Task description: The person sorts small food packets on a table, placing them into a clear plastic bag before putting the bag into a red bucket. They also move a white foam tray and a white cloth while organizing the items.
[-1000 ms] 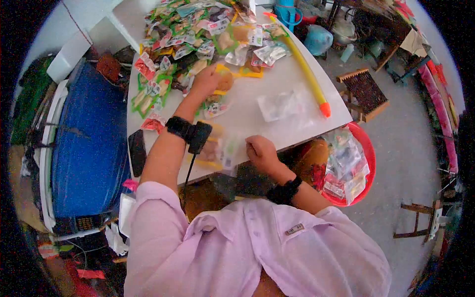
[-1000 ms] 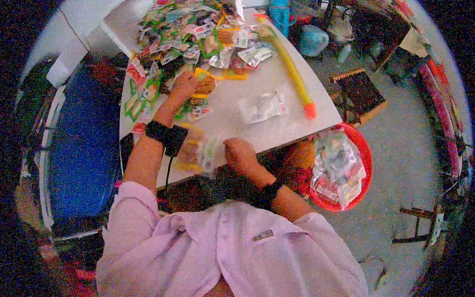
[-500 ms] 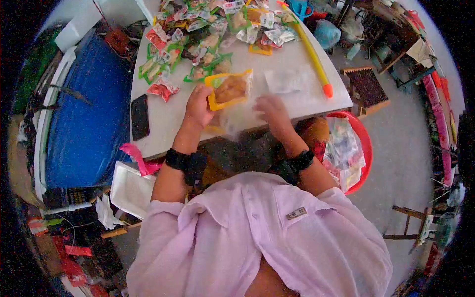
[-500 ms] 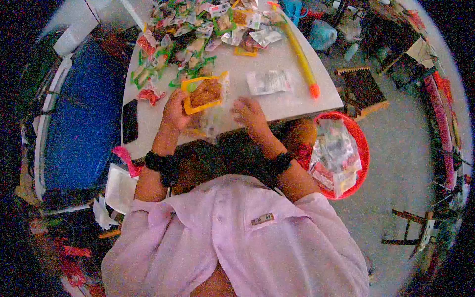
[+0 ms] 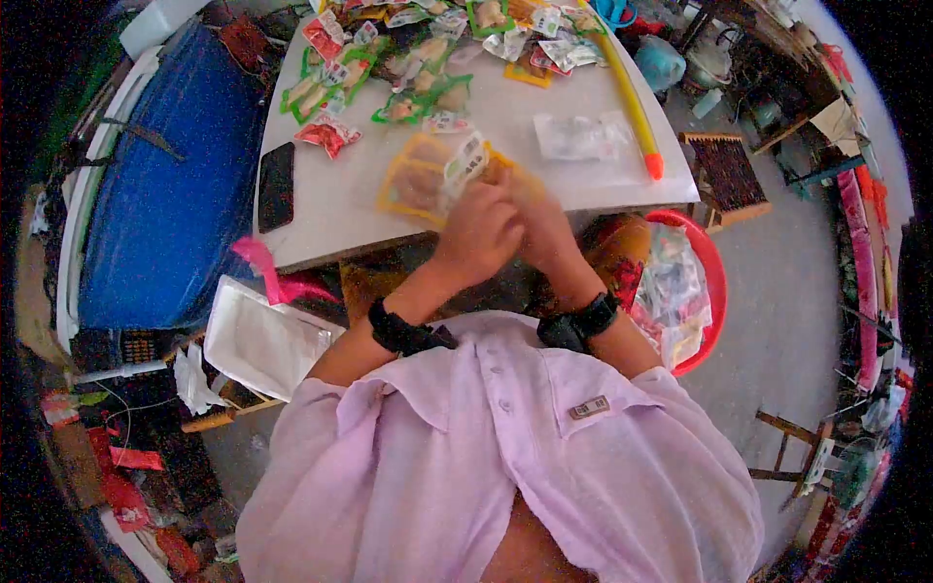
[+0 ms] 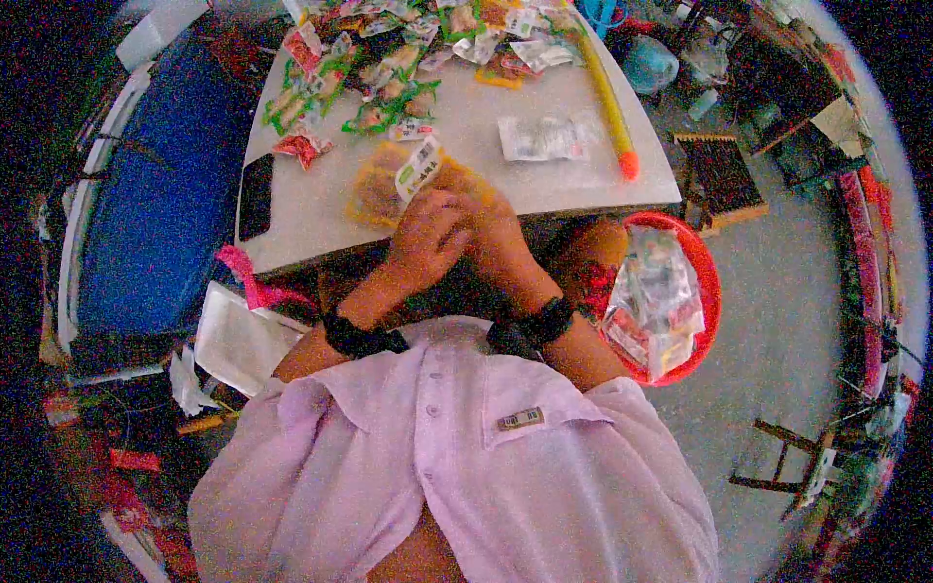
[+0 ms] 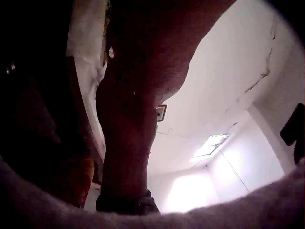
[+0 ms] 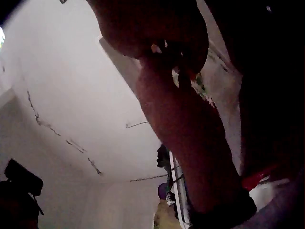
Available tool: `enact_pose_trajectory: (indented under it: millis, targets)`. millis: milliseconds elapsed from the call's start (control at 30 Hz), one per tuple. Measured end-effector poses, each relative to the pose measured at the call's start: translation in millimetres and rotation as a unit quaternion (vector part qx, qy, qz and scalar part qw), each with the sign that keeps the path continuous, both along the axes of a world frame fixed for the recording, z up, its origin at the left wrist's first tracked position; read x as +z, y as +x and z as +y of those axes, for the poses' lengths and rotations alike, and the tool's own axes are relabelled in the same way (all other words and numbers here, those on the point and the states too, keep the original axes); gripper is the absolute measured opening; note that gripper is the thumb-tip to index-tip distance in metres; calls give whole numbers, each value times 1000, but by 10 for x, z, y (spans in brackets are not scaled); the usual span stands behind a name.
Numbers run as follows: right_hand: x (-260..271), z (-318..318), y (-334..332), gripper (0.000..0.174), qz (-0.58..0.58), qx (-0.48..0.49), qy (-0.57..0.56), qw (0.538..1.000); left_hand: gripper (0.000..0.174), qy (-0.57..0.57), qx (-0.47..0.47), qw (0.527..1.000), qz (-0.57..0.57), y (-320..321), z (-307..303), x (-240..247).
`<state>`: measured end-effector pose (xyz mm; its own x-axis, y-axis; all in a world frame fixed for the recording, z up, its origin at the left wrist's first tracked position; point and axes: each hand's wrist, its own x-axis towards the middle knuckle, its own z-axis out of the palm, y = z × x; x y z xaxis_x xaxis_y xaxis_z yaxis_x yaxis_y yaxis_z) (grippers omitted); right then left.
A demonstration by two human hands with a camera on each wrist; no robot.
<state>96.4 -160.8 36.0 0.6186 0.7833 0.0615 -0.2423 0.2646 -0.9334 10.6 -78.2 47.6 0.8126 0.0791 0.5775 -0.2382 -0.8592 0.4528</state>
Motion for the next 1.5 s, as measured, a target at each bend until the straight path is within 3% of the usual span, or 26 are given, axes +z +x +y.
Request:
enact_pose_trajectory:
  millis: [33, 100, 133, 167, 233, 267, 333, 367, 433, 467, 500, 567, 667, 800, 867, 933, 967, 1033, 1067, 1167, 1233, 1267, 1333, 1367, 1467, 1500]
  targets:
    - [-16, -9, 10, 24, 123, 10, 22, 992, 24, 6, 29, 998, 52, -2, 24, 22]
    - [248, -99, -54, 26, 110, 5, -14, 994, 26, 19, 85, 984, 155, 17, 101, 145]
    - [336, -134, -75, 27, 103, 3, -32, 994, 29, 19, 127, 984, 124, 3, 148, 130]
    - [287, -134, -23, 28, -115, 15, -105, 988, 31, 18, 170, 981, 93, -21, 203, 87]
    - [174, -142, 91, 30, -482, 31, -206, 851, 38, 41, 238, 969, -43, -29, 377, -196]
    - [164, -157, 114, 31, -623, 13, -223, 749, 38, -87, 227, 970, -25, -51, 404, -194]
    - [212, -199, 116, 31, -796, -39, -197, 571, 39, -338, 195, 921, 13, -84, 419, -165]
    - [262, -216, 100, 30, -794, -27, -209, 570, 30, -482, 139, 864, 48, -125, 368, 5]
    - [348, -251, 59, 30, -790, -5, -232, 568, 25, -664, 52, 741, 88, -195, 494, -155]
    - [231, -256, 81, 29, -658, 42, -190, 728, 23, -741, 7, 663, 106, -217, 542, -209]
    - [78, -252, 104, 28, -495, 87, -139, 853, 22, -759, -17, 644, 90, -226, 525, -185]
    - [3, -228, 106, 29, -341, 117, -65, 930, 20, -793, -65, 602, 61, -254, 463, -115]
    - [217, -204, 33, 33, -396, 110, -86, 908, 19, -811, -74, 578, 56, -304, 479, -141]
    - [590, -309, 12, 37, -355, 170, -295, 870, 19, -817, -62, 571, 56, -341, 508, -153]
    - [595, -328, 12, 38, -254, 192, -273, 908, 19, -810, -47, 582, 52, -349, 514, -170]
    - [512, -330, 13, 37, -65, 196, -118, 971, 18, -741, 8, 665, 91, -360, 545, -246]
    - [459, -328, 15, 36, 32, 193, -37, 980, 18, -702, 35, 703, 109, -373, 569, -298]
    - [362, -330, 25, 36, 222, 178, 125, 951, 17, -657, 50, 730, 181, -486, 688, -427]
    - [319, -333, 35, 35, 144, 146, 114, 972, 17, -633, 57, 742, 215, -525, 698, -415]
    - [268, -346, 50, 32, -12, 50, 48, 998, 28, -628, -93, 698, 331, -718, 574, -341]
    - [296, -365, 3, 30, -9, -10, -43, 999, 40, -690, -247, 604, 313, -761, 448, -373]
    - [253, -375, -19, 29, -111, 4, -59, 992, 47, -711, -322, 549, 300, -747, 392, -383]
    - [133, -401, -62, 27, -312, 30, -87, 946, 52, -798, -264, 493, 223, -649, 276, -281]
    - [166, -382, -132, 24, -359, 41, -21, 932, 55, -836, -234, 461, 183, -629, 241, -223]
    - [540, -352, -200, 23, -542, 101, -69, 832, 55, -889, -172, 400, 143, -553, 293, -159]
    - [378, -318, -109, 25, -505, 145, -15, 851, 51, -879, -166, 419, 155, -539, 302, -198]
